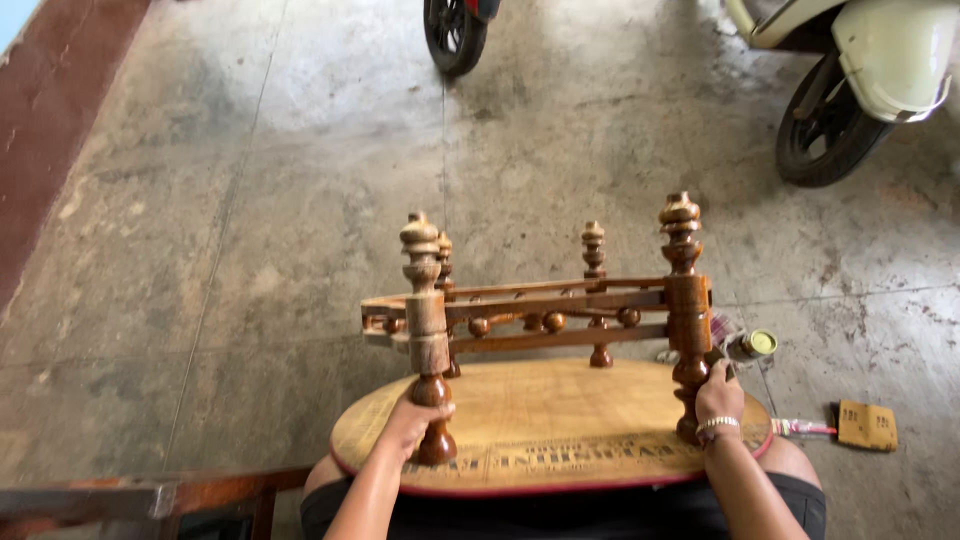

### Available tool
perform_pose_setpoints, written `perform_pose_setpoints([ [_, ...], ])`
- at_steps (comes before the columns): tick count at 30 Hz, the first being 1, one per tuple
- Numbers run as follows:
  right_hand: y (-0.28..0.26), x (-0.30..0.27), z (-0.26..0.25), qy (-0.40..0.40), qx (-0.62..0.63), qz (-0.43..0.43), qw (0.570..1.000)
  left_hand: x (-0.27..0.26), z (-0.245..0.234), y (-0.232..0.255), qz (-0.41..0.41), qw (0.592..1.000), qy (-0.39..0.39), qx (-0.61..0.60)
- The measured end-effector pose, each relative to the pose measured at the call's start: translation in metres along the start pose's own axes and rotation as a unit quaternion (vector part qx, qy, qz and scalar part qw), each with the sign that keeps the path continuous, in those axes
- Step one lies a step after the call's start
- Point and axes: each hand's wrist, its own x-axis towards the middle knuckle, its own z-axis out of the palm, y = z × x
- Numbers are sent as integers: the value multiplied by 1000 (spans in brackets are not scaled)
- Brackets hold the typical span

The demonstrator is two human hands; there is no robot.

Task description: The person sands the intricate wooden frame and legs of a small table with a piece of sandpaper.

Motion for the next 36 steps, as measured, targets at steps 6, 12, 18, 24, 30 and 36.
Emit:
perform_pose_setpoints([
  [6,0,-5,-3,-21,44,9,999,-6,-1,3,26,999,-15,-10],
  [12,4,5,2,-40,35,-38,998,7,3,13,24,999,-33,-15],
  [18,-16,-9,15,-19,44,-1,999,13,-3,13,22,999,-28,-24],
  [24,-30,-55,23,28,-74,18,997,12,-21,-16,-6,999,-12,-30],
  [30,-21,-67,26,65,-177,44,981,5,-29,-42,3,999,32,-35],
  [36,-4,-67,11,68,-85,8,994,-10,-15,-57,1,996,88,20],
])
